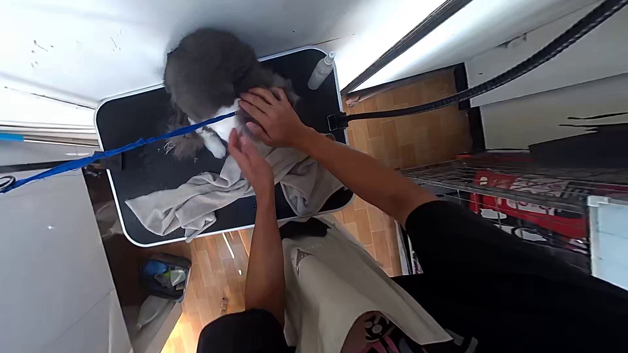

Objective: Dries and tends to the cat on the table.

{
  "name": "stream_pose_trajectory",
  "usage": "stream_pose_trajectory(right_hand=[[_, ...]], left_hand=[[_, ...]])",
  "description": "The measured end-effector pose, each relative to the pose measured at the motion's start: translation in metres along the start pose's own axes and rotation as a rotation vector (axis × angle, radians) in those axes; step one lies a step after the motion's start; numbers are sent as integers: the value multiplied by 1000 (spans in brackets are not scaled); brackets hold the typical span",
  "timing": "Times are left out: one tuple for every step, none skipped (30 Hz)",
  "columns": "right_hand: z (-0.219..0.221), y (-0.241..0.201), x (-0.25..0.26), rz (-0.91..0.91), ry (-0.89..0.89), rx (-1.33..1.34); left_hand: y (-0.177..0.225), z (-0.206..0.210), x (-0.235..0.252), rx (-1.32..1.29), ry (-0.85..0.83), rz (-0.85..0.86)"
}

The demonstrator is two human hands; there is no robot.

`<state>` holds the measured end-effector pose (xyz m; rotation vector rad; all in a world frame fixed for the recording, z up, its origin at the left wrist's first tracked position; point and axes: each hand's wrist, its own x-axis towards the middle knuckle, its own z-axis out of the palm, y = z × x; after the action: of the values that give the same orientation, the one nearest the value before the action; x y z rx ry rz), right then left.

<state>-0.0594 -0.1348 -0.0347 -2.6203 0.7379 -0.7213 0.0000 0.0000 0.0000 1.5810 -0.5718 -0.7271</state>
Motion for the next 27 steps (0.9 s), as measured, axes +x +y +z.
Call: stream_pose_trajectory(right_hand=[[5,10,2,102,11,53],[8,18,7,244,24,126],[10,25,13,400,30,201],[10,30,21,557,5,278],[9,34,30,692,-47,348],[6,39,38,811,-129,431],[4,45,45,915,-216,512],[4,51,47,997,-279,571],[4,56,46,1045,-322,603],[1,57,42,1044,-336,594],[-4,54,39,970,-306,540],[-11,51,34,829,-237,460],[-15,46,23,644,-134,382],[-17,39,9,451,-36,334],[-20,33,-1,311,-3,323],[-23,28,-8,231,-14,337],[-25,24,-12,212,-27,357],[-24,22,-14,241,7,380],[-24,21,-11,310,63,379],[-27,23,-2,417,65,358],[-32,27,10,545,-13,347],[-39,30,22,663,-124,364],[-42,34,29,746,-200,393],[-40,38,30,787,-202,430],[-35,42,28,789,-129,490],[-28,43,23,766,-23,594],[-21,40,12,721,57,749]], left_hand=[[-9,7,12,69,-28,-35],[-17,16,22,131,-62,-57],[-26,26,29,185,-67,-57],[-33,37,36,229,-47,-50],[-39,47,42,255,-12,-60],[-41,57,49,265,19,-98],[-41,66,54,272,40,-151],[-40,72,57,275,54,-202],[-40,74,58,274,65,-241],[-39,72,59,262,73,-265],[-38,68,63,227,71,-265],[-38,63,67,172,47,-253],[-37,56,68,110,1,-248],[-35,49,68,35,-61,-249],[-33,42,69,-50,-131,-256],[-31,35,72,-118,-203,-279],[-29,29,73,-144,-256,-306],[-26,24,73,-125,-281,-320],[-23,20,75,-69,-295,-314],[-19,17,77,19,-291,-291],[-15,14,80,120,-280,-268],[-11,9,83,203,-275,-246],[-7,4,84,246,-268,-220],[-5,1,85,239,-258,-186],[-3,-2,87,208,-251,-164],[-2,-2,88,182,-242,-166],[1,-2,86,186,-234,-192]])
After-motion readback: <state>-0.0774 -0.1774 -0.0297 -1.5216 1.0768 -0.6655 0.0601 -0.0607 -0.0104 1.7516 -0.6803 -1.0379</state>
